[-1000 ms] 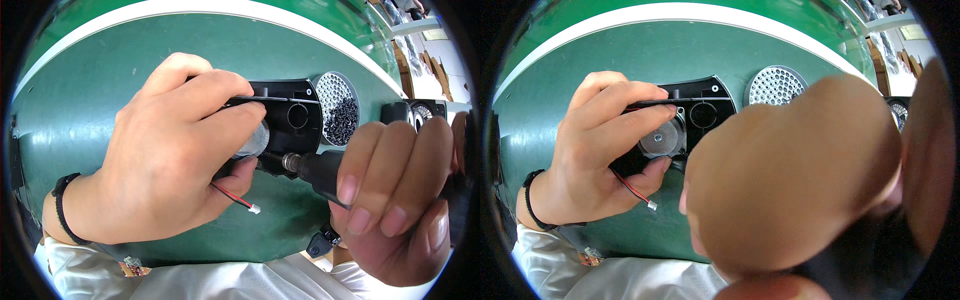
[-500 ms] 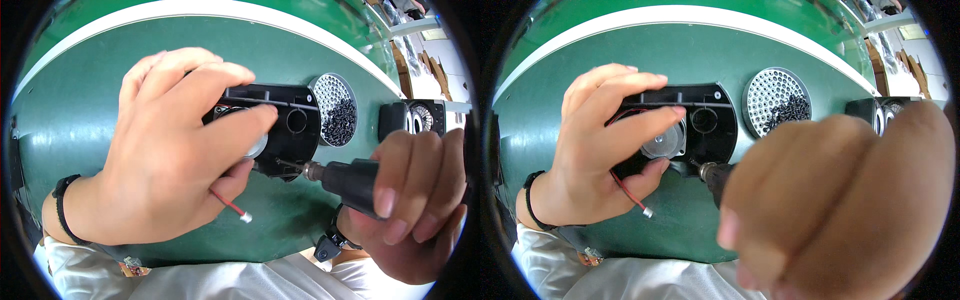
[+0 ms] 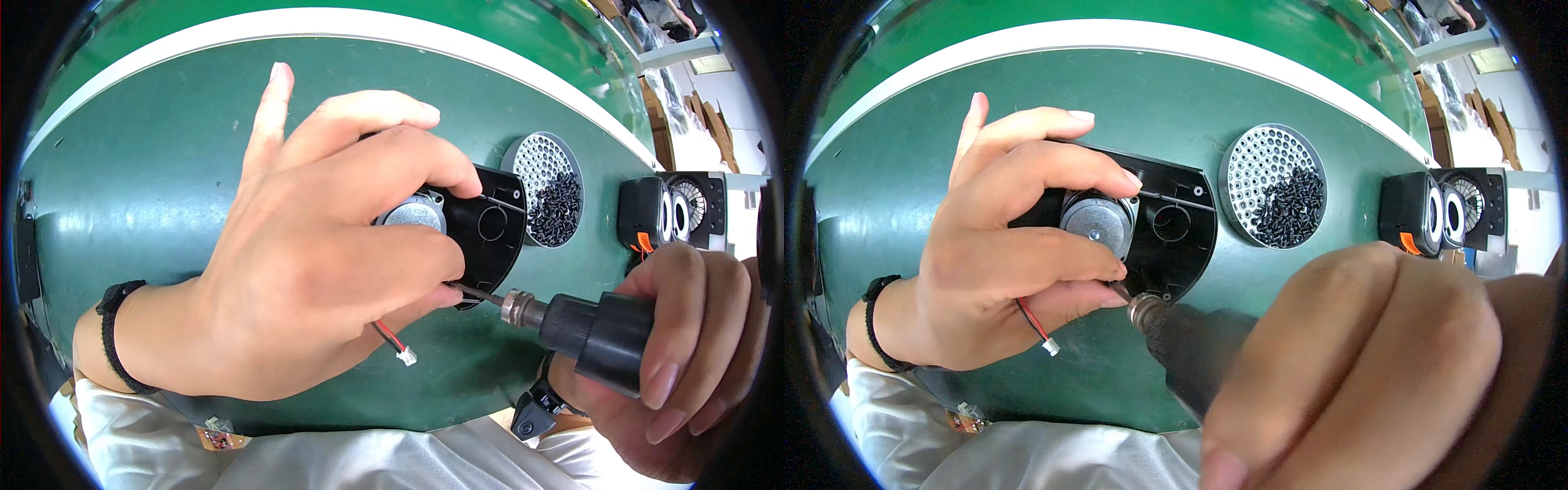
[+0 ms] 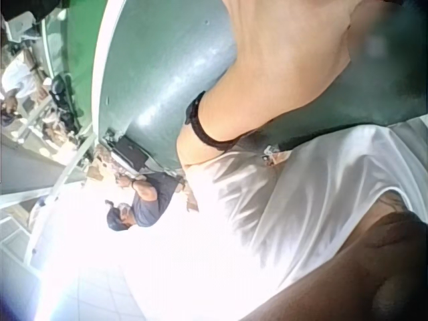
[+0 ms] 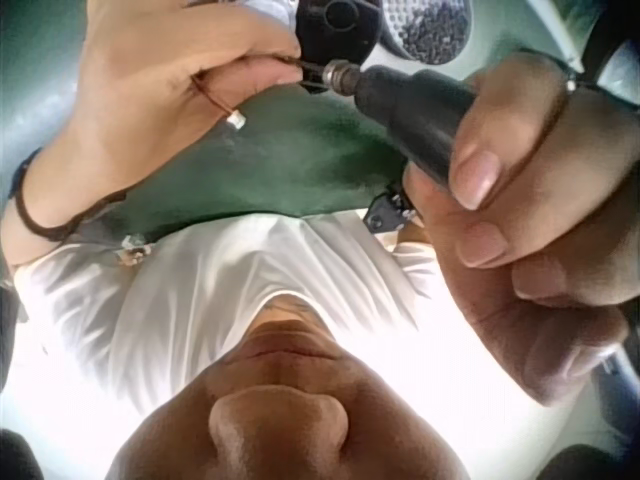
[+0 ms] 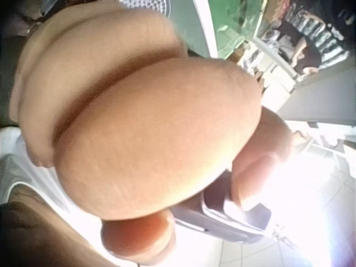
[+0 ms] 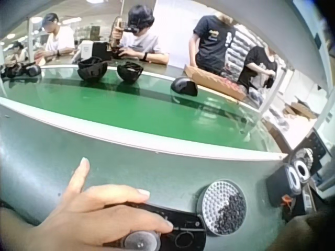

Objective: Assembling internal components and screwing a black plastic housing using an electric screwdriver on a production line.

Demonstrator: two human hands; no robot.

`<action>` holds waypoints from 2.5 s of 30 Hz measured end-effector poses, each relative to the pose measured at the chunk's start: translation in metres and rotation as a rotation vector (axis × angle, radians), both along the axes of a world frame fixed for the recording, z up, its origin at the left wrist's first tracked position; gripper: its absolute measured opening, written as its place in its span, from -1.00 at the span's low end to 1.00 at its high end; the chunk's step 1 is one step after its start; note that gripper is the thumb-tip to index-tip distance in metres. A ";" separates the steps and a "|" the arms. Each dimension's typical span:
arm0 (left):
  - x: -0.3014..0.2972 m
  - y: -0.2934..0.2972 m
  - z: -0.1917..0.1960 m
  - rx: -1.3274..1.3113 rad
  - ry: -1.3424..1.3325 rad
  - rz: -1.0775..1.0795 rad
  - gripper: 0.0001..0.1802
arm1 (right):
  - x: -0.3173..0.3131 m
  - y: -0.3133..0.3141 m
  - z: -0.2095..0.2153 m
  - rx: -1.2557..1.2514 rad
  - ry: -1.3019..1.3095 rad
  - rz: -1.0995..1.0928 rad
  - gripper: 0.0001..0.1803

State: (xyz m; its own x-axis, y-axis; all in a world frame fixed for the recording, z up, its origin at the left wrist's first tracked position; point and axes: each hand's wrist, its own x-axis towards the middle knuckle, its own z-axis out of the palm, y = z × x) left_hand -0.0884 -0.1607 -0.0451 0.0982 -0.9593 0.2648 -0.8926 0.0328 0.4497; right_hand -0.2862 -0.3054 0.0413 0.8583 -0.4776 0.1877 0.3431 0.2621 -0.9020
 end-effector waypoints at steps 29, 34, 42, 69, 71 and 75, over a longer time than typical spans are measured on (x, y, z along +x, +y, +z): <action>-0.007 -0.002 0.006 -0.055 -0.124 -0.059 -0.67 | -0.076 0.004 -0.011 -0.086 0.004 -0.033 -0.70; 0.010 -0.004 0.003 -0.062 0.159 -0.081 -0.50 | 0.020 0.010 -0.028 -0.134 0.030 -0.076 -0.70; 0.006 -0.001 -0.011 -0.073 0.185 0.011 -0.42 | 0.024 0.000 -0.034 -0.281 0.072 -0.005 -0.72; 0.003 -0.014 0.011 0.058 0.045 0.053 -0.43 | 0.038 -0.016 -0.051 -0.397 0.008 0.106 -0.78; 0.004 -0.013 0.012 0.068 0.049 0.049 -0.43 | 0.038 -0.014 -0.052 -0.399 -0.001 0.092 -0.77; 0.006 -0.010 -0.009 -0.146 0.121 0.010 -0.43 | 0.035 -0.010 -0.051 -0.409 -0.013 0.055 -0.75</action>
State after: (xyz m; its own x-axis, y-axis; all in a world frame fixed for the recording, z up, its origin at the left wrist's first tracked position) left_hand -0.0828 -0.1703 -0.0546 0.1475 -0.9104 0.3866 -0.8327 0.0966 0.5453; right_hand -0.2516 -0.3154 -0.0099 0.8767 -0.3147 0.3638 0.3509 -0.0991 -0.9312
